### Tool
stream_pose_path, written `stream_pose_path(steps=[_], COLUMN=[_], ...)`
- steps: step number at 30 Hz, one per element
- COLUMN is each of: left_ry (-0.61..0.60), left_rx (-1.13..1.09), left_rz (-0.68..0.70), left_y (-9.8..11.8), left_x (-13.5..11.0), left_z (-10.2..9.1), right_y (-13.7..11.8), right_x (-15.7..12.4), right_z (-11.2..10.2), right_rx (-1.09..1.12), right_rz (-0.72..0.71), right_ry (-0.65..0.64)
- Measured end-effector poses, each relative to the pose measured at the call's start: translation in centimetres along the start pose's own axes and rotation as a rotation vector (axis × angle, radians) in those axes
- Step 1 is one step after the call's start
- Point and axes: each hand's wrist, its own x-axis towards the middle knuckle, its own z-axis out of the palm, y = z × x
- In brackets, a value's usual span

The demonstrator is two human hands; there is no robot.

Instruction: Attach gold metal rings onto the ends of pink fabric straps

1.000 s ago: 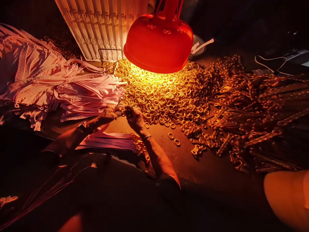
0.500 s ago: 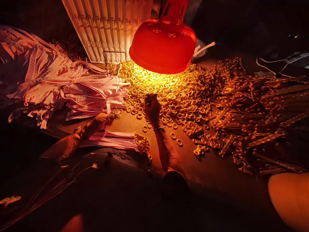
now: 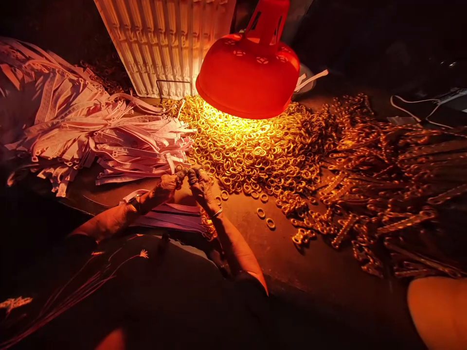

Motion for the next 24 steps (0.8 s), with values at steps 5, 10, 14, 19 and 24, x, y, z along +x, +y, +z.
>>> stream_pose_path(steps=[5,10,14,19,24], left_ry=[-0.092,-0.112,-0.141,-0.186,-0.128], left_rx=[0.132,0.189,0.341,0.445,0.509], left_rz=[-0.032,-0.054,-0.111,-0.057,-0.002], left_y=[-1.8,-1.8,-1.1,-1.1,-1.4], left_x=[-0.1,-0.7,-1.0,-1.5,-1.4], left_z=[-1.8,-2.9,-2.5,-1.9,-1.7], right_y=[1.6,2.2,1.3,1.0,2.0], right_x=[0.6,0.4,-0.4,-0.5,-0.5], right_z=[-0.9,-2.8,-3.5,-3.4,-2.7], right_rx=[-0.001,0.113,0.117,0.01,-0.096], right_rz=[0.045,0.055,0.033,-0.083,-0.137], right_ry=[-0.033,-0.134,-0.246,-0.276,-0.177])
